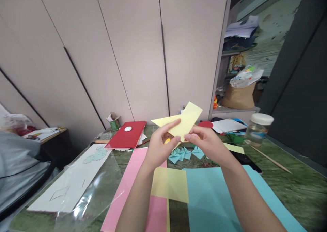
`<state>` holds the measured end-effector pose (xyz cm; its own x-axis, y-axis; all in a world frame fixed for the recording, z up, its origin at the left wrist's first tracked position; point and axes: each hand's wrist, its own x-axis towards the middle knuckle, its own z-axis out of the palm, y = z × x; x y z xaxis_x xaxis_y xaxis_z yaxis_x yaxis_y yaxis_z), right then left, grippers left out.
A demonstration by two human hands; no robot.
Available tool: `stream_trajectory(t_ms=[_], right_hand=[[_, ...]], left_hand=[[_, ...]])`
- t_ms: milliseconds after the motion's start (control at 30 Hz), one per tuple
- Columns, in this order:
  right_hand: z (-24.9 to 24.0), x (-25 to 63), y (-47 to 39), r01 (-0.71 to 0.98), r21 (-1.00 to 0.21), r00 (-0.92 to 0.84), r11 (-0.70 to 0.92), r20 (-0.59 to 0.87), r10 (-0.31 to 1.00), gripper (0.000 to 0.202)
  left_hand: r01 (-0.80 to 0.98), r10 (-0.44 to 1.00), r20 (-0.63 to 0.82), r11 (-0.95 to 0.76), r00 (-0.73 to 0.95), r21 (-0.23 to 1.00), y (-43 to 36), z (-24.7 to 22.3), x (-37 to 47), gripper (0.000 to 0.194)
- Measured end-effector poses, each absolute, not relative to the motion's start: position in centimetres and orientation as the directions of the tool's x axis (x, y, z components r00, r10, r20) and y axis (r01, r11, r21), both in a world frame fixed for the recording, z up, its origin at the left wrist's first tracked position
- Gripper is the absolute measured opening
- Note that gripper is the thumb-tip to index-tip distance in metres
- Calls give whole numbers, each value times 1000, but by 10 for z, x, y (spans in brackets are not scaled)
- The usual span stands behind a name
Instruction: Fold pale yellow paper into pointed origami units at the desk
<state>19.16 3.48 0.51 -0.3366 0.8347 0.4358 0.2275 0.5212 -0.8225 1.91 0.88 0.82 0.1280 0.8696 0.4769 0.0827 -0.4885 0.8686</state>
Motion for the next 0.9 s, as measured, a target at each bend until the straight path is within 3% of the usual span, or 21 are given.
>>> stream_trajectory(t_ms=[133,467,700,900], right_hand=[[5,192,35,225,-833,-336,506,421,843,31],[7,192,34,241,-829,-353,504,409,842,27],[5,191,35,208,-851,-366,482,390,845,29],[6,192,34,204,-851,-401,484,378,834,26]], left_hand=[[65,878,460,-471,136,880,9,7,19,49],[234,878,470,-478,92,847,6,13,22,51],[69,870,473,-485,137,872,9,9,18,43],[-28,882,437,-439,175,898,11,9,17,47]])
